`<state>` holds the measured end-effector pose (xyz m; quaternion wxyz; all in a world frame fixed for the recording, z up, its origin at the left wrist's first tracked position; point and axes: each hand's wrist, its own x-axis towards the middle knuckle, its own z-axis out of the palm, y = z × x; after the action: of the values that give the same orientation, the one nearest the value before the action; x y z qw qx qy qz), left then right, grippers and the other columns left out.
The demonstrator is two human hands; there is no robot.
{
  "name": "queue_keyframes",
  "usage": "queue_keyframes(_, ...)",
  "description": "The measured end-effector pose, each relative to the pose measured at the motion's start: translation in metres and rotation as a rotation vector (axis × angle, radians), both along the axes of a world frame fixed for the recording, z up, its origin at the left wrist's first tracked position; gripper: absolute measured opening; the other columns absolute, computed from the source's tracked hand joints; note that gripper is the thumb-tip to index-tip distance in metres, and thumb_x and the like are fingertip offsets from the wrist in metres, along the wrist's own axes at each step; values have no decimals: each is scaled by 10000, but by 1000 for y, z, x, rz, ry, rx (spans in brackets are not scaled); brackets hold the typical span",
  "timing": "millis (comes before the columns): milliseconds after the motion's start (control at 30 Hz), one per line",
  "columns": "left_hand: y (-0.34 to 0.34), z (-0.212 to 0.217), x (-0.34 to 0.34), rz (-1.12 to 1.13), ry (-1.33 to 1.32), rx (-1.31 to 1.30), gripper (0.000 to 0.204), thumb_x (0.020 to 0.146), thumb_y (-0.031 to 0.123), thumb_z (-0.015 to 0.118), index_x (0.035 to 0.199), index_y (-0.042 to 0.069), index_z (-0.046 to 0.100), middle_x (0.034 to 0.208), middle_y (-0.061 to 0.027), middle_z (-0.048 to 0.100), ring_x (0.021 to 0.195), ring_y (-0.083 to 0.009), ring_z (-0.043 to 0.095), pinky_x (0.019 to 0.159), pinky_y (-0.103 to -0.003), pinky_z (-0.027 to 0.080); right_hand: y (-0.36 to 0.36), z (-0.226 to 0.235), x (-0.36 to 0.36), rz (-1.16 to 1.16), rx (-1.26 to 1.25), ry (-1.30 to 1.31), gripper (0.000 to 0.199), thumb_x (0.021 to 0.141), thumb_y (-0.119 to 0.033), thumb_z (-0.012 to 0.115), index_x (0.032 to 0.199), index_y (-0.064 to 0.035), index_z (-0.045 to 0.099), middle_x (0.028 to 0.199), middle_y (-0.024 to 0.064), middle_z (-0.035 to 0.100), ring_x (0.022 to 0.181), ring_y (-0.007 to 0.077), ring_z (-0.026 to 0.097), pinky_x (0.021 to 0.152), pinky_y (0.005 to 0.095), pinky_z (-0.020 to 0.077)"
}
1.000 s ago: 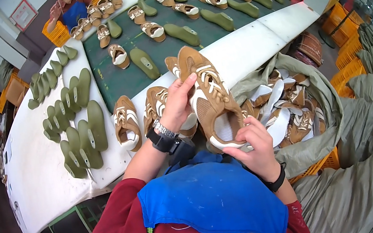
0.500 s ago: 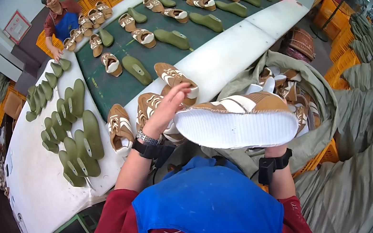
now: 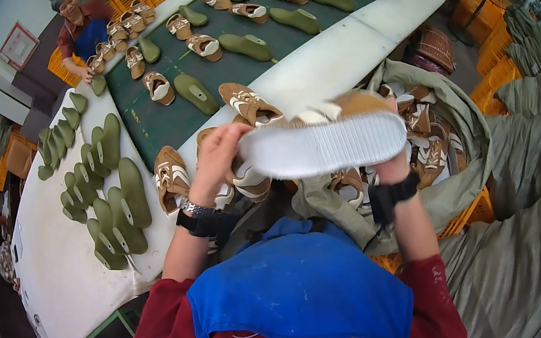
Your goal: The recorder is matching finished shoe uppers with green plastic shoe lasts and placing them onto a production line conveyor.
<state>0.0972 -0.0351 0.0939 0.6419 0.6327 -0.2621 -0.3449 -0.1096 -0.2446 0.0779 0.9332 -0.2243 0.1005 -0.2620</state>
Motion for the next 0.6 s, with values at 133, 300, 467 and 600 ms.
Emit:
queue_keyframes(133,29,-11,19,157,-113,-3,245,920,226,507,1040,24,574,1005,-48,596,968,-116,548,841,-265,437,-48,21,55,-213,-1056,395,259,878,-194,573,1043,6,570,972,81,619,839,161,592,758,284,477)
queue_keyframes(300,59,-28,5,140,-128,96,205,907,163,522,1021,1,576,983,-58,611,902,-122,562,810,-243,436,-71,-84,139,-440,-2075,661,210,695,-314,666,750,-112,650,739,107,627,745,296,592,699,416,442)
queue_keyframes(467,61,-45,-9,88,-75,122,176,897,128,535,1012,5,583,957,-57,631,875,-106,564,792,-233,427,-39,-152,129,-161,-2148,1036,282,678,-279,687,906,-115,656,945,96,612,962,286,537,851,386,420)
queue_keyframes(600,50,-39,-24,-13,-62,137,165,890,80,531,1022,-7,576,961,-60,629,901,-105,563,813,-237,425,-40,-128,55,-639,-1678,871,315,727,-153,635,1028,-67,597,1051,129,566,999,313,521,886,391,416)
